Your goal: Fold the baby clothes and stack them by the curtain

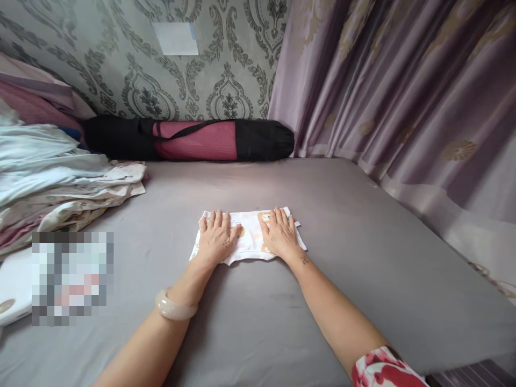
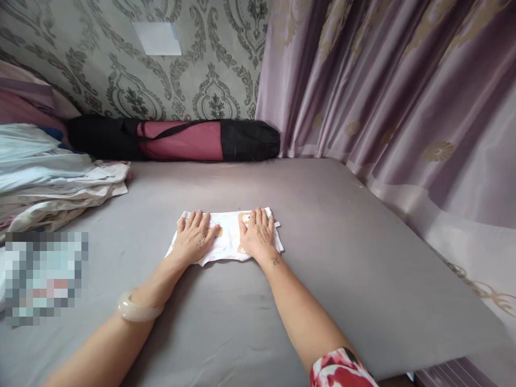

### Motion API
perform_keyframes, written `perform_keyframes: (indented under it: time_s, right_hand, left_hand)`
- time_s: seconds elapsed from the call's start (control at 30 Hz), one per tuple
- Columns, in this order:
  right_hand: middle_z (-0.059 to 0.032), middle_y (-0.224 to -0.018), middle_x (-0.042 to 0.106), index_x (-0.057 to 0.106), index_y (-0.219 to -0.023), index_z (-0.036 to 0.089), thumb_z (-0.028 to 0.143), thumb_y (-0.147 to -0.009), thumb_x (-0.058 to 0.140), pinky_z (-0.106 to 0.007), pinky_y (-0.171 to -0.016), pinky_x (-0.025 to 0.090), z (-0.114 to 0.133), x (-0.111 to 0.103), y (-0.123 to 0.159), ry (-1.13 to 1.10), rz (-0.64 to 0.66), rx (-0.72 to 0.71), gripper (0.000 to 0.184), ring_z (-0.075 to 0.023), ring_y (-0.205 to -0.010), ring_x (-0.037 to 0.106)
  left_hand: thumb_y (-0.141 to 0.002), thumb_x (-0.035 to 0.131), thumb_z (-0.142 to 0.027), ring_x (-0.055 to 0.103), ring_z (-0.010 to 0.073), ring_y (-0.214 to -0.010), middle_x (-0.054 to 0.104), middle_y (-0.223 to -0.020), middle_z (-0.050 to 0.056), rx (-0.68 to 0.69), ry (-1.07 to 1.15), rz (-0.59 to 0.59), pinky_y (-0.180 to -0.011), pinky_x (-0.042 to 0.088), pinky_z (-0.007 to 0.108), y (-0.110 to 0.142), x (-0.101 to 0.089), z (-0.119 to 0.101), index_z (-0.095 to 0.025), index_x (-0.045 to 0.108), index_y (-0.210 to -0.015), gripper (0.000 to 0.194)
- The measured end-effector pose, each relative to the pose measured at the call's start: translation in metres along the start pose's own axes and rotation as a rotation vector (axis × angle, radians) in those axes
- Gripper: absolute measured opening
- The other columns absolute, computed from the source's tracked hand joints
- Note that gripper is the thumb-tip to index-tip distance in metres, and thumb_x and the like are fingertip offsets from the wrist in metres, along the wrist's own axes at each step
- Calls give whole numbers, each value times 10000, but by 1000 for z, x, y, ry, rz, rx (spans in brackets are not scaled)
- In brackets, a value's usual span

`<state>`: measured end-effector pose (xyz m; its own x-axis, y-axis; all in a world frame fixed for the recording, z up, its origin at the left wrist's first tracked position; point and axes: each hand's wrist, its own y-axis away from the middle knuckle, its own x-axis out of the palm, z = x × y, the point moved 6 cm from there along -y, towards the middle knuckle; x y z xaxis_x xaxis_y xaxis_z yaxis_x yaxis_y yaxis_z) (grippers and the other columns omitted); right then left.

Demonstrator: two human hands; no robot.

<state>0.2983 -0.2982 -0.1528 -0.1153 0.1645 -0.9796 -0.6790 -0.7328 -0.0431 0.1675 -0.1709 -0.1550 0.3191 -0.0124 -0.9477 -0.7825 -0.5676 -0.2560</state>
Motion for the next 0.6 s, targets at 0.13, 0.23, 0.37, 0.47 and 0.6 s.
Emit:
perform_keyframes:
  time_s: [0.13, 0.23, 0.37, 0.47, 0.6]
  right_hand:
    - [-206, -1567, 244, 325, -1477, -1, 462, -996, 254, -502, -1173, 100, -6, -5, 2, 22, -16, 43, 671, -319, -1464, 165]
    - [-219, -1572, 214, 300, -1481, -18, 465, -997, 240, -488, -1170, 123, -11, -6, 3, 31, -12, 101, 687, -323, -1466, 155]
    - [-215, -1569, 228, 306, -1481, -10, 474, -996, 233, -456, -1169, 148, -14, -4, 1, 26, 7, 115, 689, -317, -1462, 177]
    - [-217, -1571, 221, 297, -1484, -15, 471, -995, 234, -454, -1170, 145, -15, -3, 0, 26, 12, 115, 692, -319, -1460, 181]
    - [-220, -1574, 207, 284, -1488, -22, 468, -993, 252, -456, -1172, 137, -14, -3, 0, 12, 18, 122, 697, -323, -1462, 173]
  left_hand:
    - [-930, 397, -460, 299, 387, -1411, 438, -1452, 245, -64, 21, -131, -1125, 158, 633, 4, -12, 6, -98, 509, -1340, 558]
    - [-924, 396, -468, 206, 378, -1452, 378, -1498, 237, -133, 41, -214, -1136, 103, 651, 5, -16, 16, -100, 483, -1374, 588]
    - [-927, 356, -506, 287, 384, -1422, 441, -1452, 248, -190, 35, -55, -1125, 173, 640, 1, 0, 26, -91, 513, -1350, 612]
    - [-928, 344, -519, 292, 395, -1416, 438, -1452, 254, -185, 24, -32, -1113, 188, 648, -1, 3, 27, -85, 504, -1357, 631]
    - [-929, 342, -512, 282, 405, -1417, 414, -1467, 259, -198, 27, 2, -1111, 192, 645, 0, 1, 26, -72, 487, -1370, 640]
